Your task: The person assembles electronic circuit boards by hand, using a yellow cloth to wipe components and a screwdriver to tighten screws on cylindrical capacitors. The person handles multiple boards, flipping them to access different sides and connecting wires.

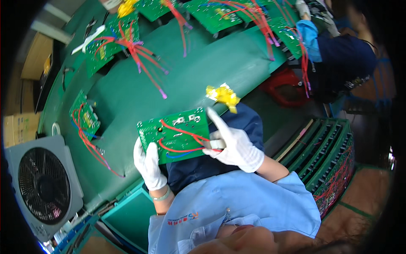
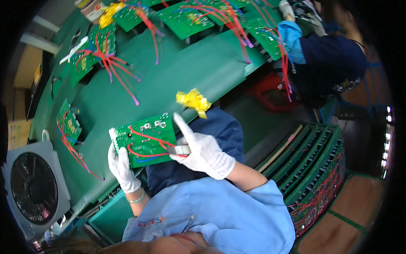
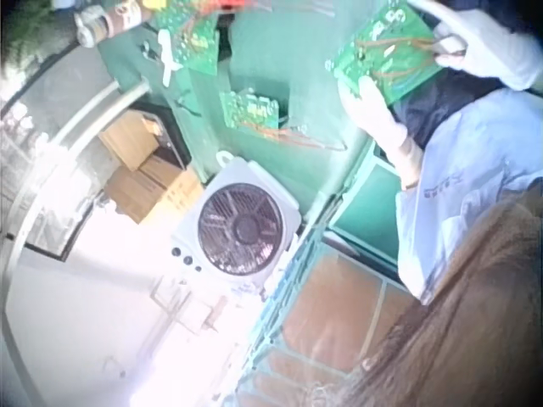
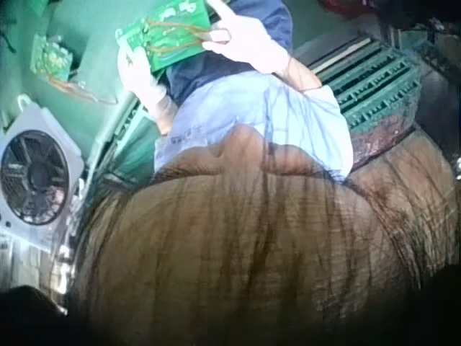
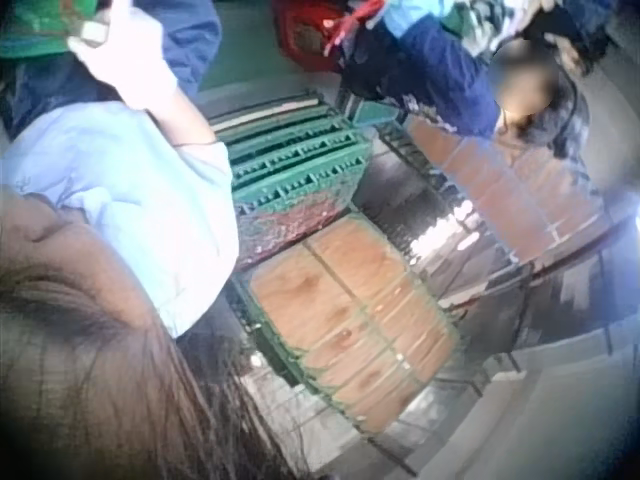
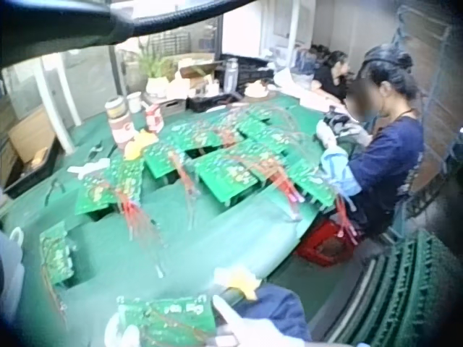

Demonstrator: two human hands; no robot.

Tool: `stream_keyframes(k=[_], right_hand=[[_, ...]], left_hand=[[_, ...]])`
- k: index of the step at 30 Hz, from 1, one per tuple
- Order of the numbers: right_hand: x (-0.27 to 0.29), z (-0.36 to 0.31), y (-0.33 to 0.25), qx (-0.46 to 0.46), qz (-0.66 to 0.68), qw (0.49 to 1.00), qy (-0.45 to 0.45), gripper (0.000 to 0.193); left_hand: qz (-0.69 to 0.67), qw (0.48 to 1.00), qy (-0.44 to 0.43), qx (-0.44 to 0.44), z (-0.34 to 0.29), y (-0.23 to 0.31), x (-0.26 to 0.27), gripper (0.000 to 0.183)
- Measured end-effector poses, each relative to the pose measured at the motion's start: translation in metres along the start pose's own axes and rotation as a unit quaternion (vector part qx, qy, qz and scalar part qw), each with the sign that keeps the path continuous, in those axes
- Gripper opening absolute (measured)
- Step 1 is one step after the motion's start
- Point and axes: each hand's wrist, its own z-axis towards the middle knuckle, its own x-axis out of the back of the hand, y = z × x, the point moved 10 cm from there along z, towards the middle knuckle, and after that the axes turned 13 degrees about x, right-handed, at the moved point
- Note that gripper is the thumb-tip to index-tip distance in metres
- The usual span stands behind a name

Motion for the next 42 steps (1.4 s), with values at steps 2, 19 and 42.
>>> stream_keyframes(k=[2, 19, 42], right_hand=[[-0.014, -0.003, 0.007, -0.027, 0.061, 0.997, -0.046, 0.099], [0.083, -0.041, 0.078, -0.167, 0.442, 0.791, 0.39, 0.071], [0.112, -0.016, 0.109, -0.049, 0.481, 0.74, 0.467, 0.066]], left_hand=[[-0.013, 1.0, -0.002, 0.018, 0.005, -0.005, 0.003, 0.04], [-0.02, 0.98, -0.187, -0.069, 0.011, 0.03, -0.071, 0.085], [0.138, 0.885, -0.429, -0.12, 0.059, 0.154, -0.319, 0.046]])
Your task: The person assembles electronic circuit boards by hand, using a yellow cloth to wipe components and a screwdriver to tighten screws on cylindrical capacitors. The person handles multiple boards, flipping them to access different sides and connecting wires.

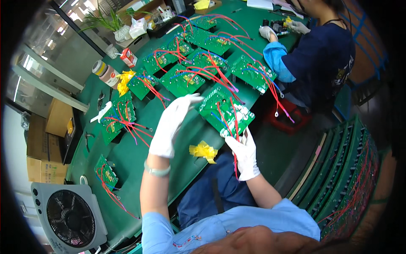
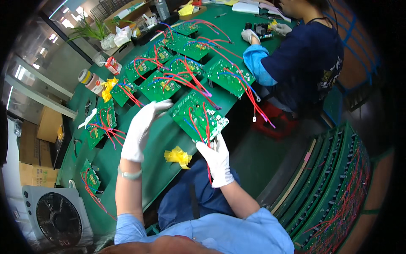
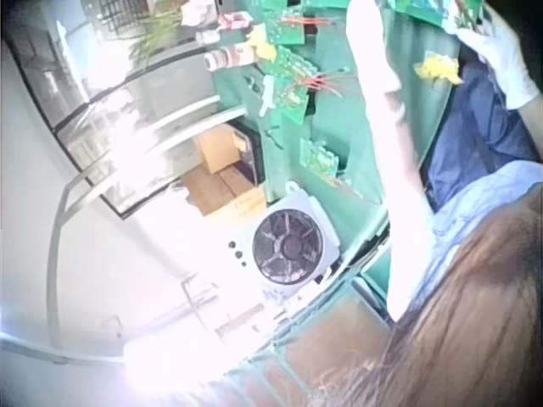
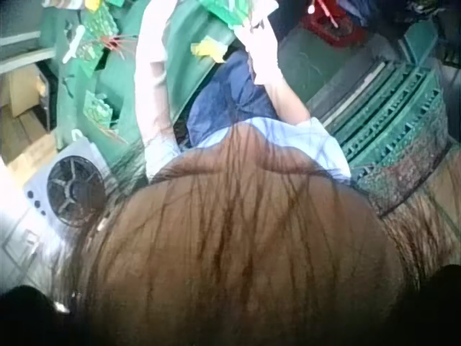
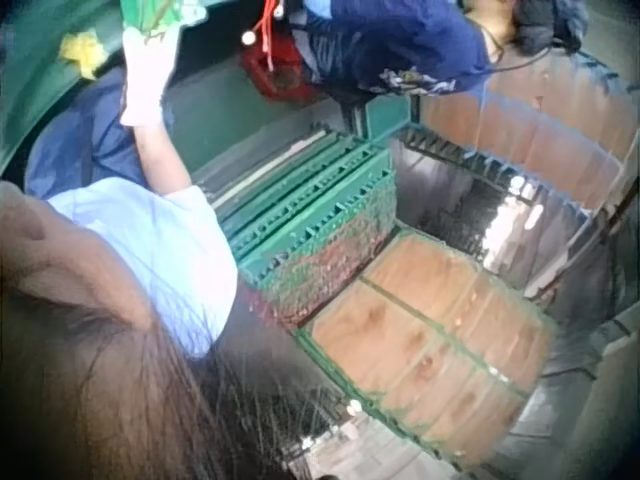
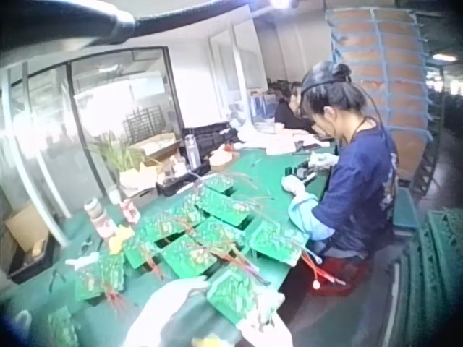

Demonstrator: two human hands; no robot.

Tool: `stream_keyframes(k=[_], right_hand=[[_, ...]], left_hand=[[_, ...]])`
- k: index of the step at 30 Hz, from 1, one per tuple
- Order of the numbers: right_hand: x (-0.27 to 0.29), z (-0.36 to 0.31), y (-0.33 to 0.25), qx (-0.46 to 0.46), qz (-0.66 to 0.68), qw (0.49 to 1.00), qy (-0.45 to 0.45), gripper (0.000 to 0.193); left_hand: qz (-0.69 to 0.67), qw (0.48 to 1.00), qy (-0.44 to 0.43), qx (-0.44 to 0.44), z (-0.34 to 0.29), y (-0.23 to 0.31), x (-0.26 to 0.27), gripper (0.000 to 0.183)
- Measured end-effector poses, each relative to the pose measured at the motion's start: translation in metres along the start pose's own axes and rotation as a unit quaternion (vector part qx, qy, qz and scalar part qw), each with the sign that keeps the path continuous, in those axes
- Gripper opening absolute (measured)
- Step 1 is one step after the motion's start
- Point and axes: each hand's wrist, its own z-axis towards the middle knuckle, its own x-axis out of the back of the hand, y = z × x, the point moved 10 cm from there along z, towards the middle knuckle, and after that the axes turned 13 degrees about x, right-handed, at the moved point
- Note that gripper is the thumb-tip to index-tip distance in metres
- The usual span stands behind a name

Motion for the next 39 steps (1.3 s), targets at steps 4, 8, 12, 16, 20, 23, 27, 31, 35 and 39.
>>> stream_keyframes(k=[4, 8, 12, 16, 20, 23, 27, 31, 35, 39], right_hand=[[0.002, 0.001, 0.004, -0.013, 0.009, 1.0, -0.003, 0.067], [0.008, 0.002, 0.012, -0.013, -0.002, 1.0, -0.008, 0.072], [0.014, 0.016, 0.007, 0.002, 0.002, 1.0, -0.009, 0.071], [0.022, 0.045, -0.018, -0.012, -0.05, 0.999, 0.006, 0.067], [0.046, 0.072, -0.016, 0.009, -0.095, 0.995, 0.006, 0.069], [0.058, 0.084, -0.017, 0.015, -0.147, 0.989, 0.029, 0.065], [0.074, 0.108, -0.007, -0.017, -0.241, 0.968, 0.063, 0.03], [0.086, 0.107, -0.006, -0.023, -0.286, 0.957, -0.034, 0.045], [0.115, 0.086, -0.07, 0.144, -0.411, 0.9, 0.029, 0.054], [0.129, 0.047, -0.125, 0.312, -0.478, 0.816, 0.086, 0.035]], left_hand=[[0.032, 0.986, -0.109, 0.118, 0.079, -0.008, -0.061, 0.058], [-0.032, 0.985, -0.111, 0.132, 0.125, -0.018, -0.083, 0.059], [-0.43, 0.884, -0.155, 0.097, 0.129, 0.004, -0.077, 0.062], [-0.602, 0.776, -0.17, 0.082, 0.117, 0.023, -0.074, 0.064], [-0.584, 0.788, -0.185, 0.064, 0.106, 0.024, -0.069, 0.068], [-0.497, 0.842, -0.192, 0.08, 0.085, 0.011, -0.07, 0.067], [-0.349, 0.92, -0.173, 0.047, 0.028, -0.013, -0.058, 0.065], [-0.172, 0.975, -0.102, 0.099, -0.056, -0.041, -0.033, 0.044], [0.09, 0.964, 0.25, 0.021, -0.198, -0.002, 0.057, 0.031], [0.171, 0.796, 0.575, -0.078, -0.341, -0.004, 0.158, 0.037]])
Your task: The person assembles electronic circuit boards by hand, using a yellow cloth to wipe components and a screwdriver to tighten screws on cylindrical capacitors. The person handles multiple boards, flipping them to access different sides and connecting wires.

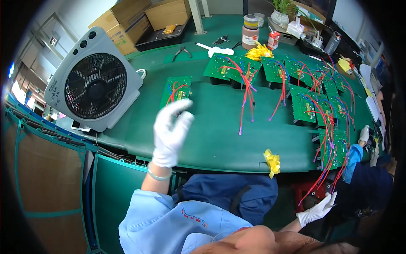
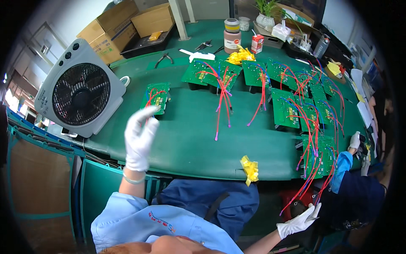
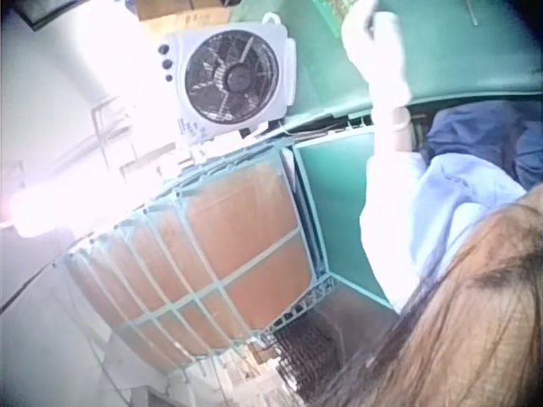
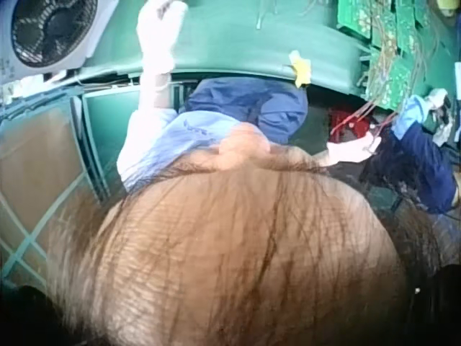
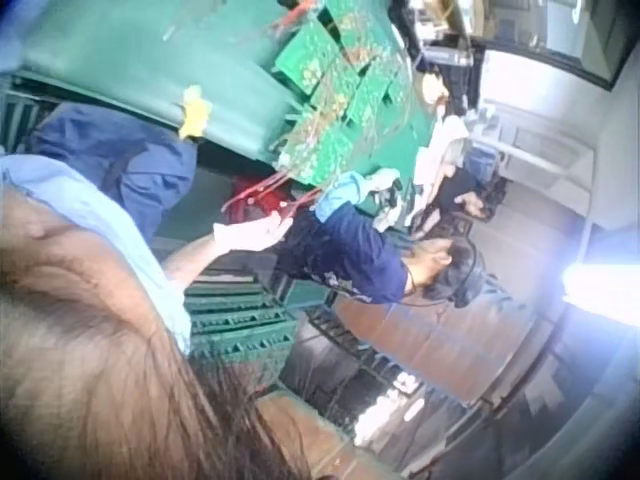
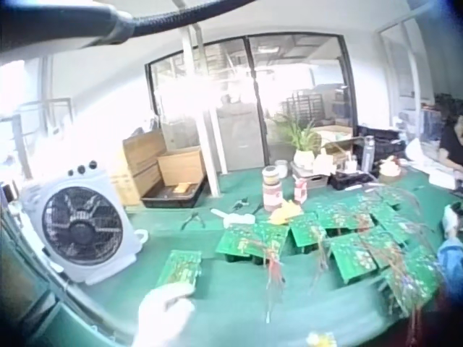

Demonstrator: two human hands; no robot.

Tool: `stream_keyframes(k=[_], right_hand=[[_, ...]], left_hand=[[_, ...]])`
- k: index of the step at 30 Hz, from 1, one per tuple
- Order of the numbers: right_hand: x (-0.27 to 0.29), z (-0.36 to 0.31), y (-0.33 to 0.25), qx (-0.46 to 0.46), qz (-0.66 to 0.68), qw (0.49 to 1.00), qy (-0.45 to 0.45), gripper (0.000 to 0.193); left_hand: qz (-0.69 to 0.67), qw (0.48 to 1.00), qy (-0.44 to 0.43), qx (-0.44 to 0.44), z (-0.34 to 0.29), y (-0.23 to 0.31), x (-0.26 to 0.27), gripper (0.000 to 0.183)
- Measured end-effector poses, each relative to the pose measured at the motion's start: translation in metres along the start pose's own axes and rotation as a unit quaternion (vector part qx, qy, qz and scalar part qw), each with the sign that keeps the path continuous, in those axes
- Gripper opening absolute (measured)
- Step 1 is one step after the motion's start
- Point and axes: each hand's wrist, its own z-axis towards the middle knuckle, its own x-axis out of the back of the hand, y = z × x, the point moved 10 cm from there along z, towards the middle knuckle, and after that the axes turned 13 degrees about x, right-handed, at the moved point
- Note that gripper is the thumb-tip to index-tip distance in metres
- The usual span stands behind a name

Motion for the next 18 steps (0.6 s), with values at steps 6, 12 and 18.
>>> stream_keyframes(k=[6, 12, 18], right_hand=[[-0.054, -0.057, -0.064, 0.051, 0.079, 0.986, -0.142, 0.019], [-0.138, -0.153, -0.14, -0.042, 0.301, 0.894, -0.329, 0.03], [-0.168, -0.2, -0.199, -0.031, 0.276, 0.803, -0.527, 0.028]], left_hand=[[0.074, 0.985, -0.072, 0.136, 0.06, -0.072, 0.028, 0.051], [0.044, 0.98, -0.106, 0.16, 0.046, -0.129, -0.002, 0.036], [-0.18, 0.918, -0.273, 0.224, -0.051, -0.072, -0.044, 0.059]])
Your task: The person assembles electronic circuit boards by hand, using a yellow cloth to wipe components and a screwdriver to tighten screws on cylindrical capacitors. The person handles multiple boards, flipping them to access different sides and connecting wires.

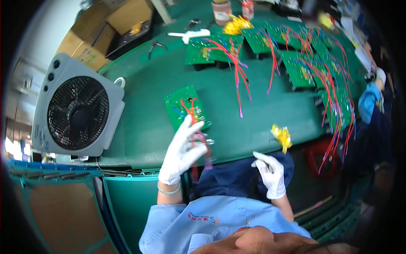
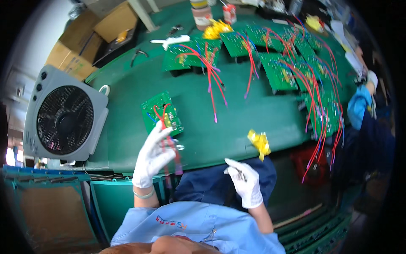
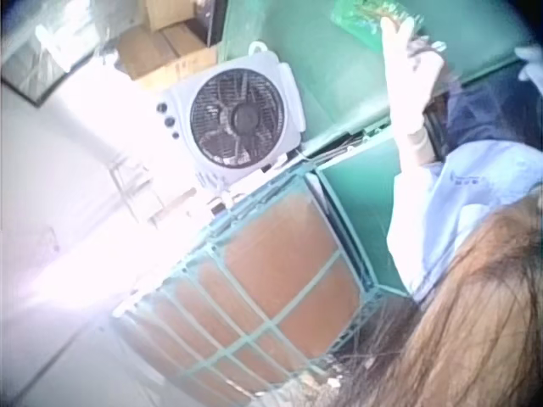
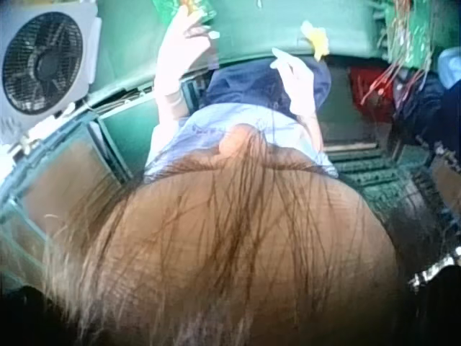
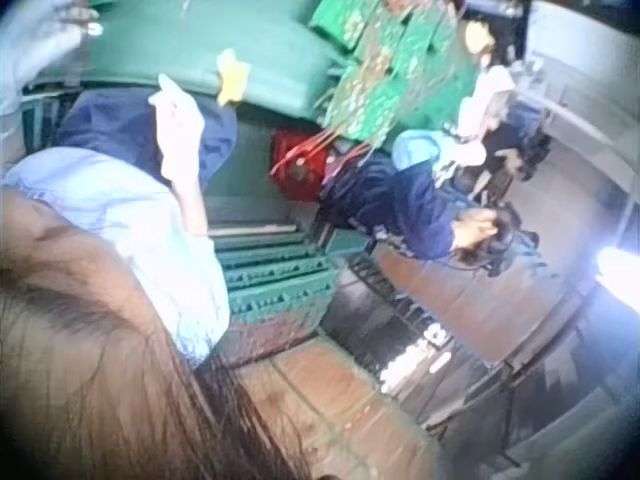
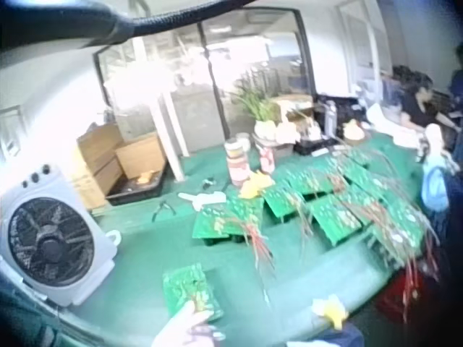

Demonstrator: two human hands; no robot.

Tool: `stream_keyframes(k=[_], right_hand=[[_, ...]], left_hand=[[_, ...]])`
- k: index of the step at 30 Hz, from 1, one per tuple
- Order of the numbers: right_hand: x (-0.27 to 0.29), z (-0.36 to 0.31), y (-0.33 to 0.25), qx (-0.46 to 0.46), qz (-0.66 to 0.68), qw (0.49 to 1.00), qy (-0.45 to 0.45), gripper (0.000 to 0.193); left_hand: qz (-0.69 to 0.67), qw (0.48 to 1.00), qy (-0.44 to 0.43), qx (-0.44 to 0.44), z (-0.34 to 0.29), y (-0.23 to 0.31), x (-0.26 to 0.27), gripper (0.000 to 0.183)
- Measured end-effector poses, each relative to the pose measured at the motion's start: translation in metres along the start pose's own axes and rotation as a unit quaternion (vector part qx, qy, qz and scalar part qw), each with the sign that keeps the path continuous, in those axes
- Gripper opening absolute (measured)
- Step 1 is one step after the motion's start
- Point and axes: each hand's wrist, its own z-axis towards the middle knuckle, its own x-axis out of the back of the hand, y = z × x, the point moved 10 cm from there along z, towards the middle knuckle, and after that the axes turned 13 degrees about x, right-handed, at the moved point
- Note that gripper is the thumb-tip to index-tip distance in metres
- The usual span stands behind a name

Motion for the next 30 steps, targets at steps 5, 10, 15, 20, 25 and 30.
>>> stream_keyframes(k=[5, 10, 15, 20, 25, 30], right_hand=[[0.024, -0.002, 0.011, -0.016, 0.022, 0.996, 0.09, 0.029], [0.081, -0.014, 0.01, -0.043, -0.02, 0.97, 0.238, 0.03], [0.083, 0.016, -0.028, 0.008, -0.115, 0.989, 0.096, 0.048], [0.057, 0.047, -0.037, -0.022, -0.198, 0.979, 0.045, 0.055], [0.016, 0.075, -0.052, 0.114, -0.257, 0.959, -0.028, 0.041], [0.05, 0.068, -0.006, -0.049, -0.017, 0.982, 0.183, 0.032]], left_hand=[[-0.013, 0.998, 0.065, -0.004, -0.004, 0.01, 0.027, 0.05], [0.227, 0.948, 0.212, -0.065, 0.046, 0.023, 0.048, 0.041], [0.206, 0.966, -0.029, 0.152, 0.128, -0.009, 0.034, 0.044], [0.112, 0.952, -0.15, 0.241, 0.138, -0.053, 0.01, 0.034], [0.016, 0.965, -0.155, 0.212, 0.121, -0.037, -0.006, 0.03], [-0.084, 0.982, -0.083, 0.145, 0.132, -0.028, 0.033, 0.024]])
